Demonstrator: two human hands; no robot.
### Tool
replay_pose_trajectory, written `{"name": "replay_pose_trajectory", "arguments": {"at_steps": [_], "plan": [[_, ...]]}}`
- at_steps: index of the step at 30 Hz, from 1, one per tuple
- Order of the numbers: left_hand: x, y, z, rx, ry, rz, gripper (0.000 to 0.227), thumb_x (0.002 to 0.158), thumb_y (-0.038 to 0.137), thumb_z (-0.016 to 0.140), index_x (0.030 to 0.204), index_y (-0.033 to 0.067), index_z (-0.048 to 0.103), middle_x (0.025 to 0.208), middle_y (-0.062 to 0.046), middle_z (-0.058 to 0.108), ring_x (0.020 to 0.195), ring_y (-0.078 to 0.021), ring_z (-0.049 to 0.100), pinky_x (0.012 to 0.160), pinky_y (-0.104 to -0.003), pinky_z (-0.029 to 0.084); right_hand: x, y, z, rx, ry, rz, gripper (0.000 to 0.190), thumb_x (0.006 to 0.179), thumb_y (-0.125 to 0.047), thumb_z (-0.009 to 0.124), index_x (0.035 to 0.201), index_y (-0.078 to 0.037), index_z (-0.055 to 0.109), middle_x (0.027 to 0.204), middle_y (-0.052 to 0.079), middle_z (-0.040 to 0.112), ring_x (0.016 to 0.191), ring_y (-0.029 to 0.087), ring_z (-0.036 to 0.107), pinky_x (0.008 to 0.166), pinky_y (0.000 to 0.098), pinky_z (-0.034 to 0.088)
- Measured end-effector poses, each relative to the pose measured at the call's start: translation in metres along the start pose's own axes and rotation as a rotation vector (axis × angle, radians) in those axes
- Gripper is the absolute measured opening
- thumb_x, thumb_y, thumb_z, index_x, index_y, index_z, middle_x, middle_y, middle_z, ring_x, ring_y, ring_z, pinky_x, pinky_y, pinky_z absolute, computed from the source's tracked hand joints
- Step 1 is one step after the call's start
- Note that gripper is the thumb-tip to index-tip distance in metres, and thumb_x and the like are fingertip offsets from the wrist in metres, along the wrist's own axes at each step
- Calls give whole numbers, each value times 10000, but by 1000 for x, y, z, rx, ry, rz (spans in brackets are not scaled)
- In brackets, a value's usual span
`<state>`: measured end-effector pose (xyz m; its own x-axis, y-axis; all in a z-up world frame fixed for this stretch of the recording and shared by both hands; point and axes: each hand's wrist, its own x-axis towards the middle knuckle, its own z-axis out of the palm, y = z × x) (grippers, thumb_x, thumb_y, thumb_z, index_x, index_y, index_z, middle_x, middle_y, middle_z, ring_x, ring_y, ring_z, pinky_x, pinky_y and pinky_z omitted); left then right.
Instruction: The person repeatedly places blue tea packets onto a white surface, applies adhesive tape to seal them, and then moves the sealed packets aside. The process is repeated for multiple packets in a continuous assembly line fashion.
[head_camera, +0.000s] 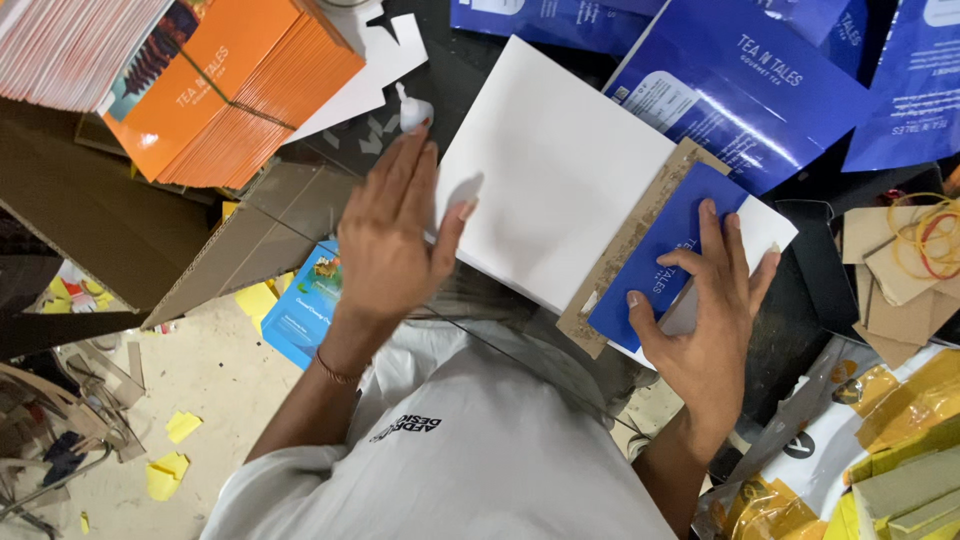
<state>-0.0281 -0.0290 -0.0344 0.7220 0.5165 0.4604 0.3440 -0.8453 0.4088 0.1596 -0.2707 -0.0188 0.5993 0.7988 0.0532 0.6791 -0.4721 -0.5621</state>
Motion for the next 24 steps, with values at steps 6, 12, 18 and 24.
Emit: {"name": "replay_pose_trajectory", "arguments": {"at_steps": [6, 12, 18, 24], "plan": [[3, 14, 5, 258, -63, -3, 552, 1104, 410, 506, 1212, -102, 680, 1380, -283, 631, 1305, -411, 614, 1012, -495, 527, 0, 0, -1, -14, 17, -4, 304, 855, -195, 690, 1134, -134, 586, 1681, 159, 404, 1600, 417, 308, 1274, 713, 35], [11, 24, -7, 243, -46, 18, 528, 1106, 368, 507, 1209, -121, 677, 1386, -278, 629, 1293, -420, 627, 1020, -502, 526, 1, 1, -1, -4, 17, -9, 274, 888, -209, 708, 1117, -125, 584, 1678, 155, 402, 1600, 415, 306, 1278, 706, 26], [28, 39, -38, -253, -124, -326, 108, 1053, 129, 658, 1116, 45, 635, 1053, -82, 604, 939, -237, 559, 774, -368, 419, 0, 6, -2, -16, 20, 3, 305, 859, -243, 740, 1106, -132, 600, 1658, 140, 436, 1578, 407, 344, 1266, 694, 45], [37, 34, -45, -284, -260, -375, 371, 1077, 206, 709, 768, 82, 545, 588, 17, 526, 455, -67, 314, 451, -294, 216, 0, 6, -2, 4, 54, -11, 303, 880, -231, 763, 1115, -132, 600, 1651, 117, 431, 1578, 395, 343, 1277, 703, 48]]}}
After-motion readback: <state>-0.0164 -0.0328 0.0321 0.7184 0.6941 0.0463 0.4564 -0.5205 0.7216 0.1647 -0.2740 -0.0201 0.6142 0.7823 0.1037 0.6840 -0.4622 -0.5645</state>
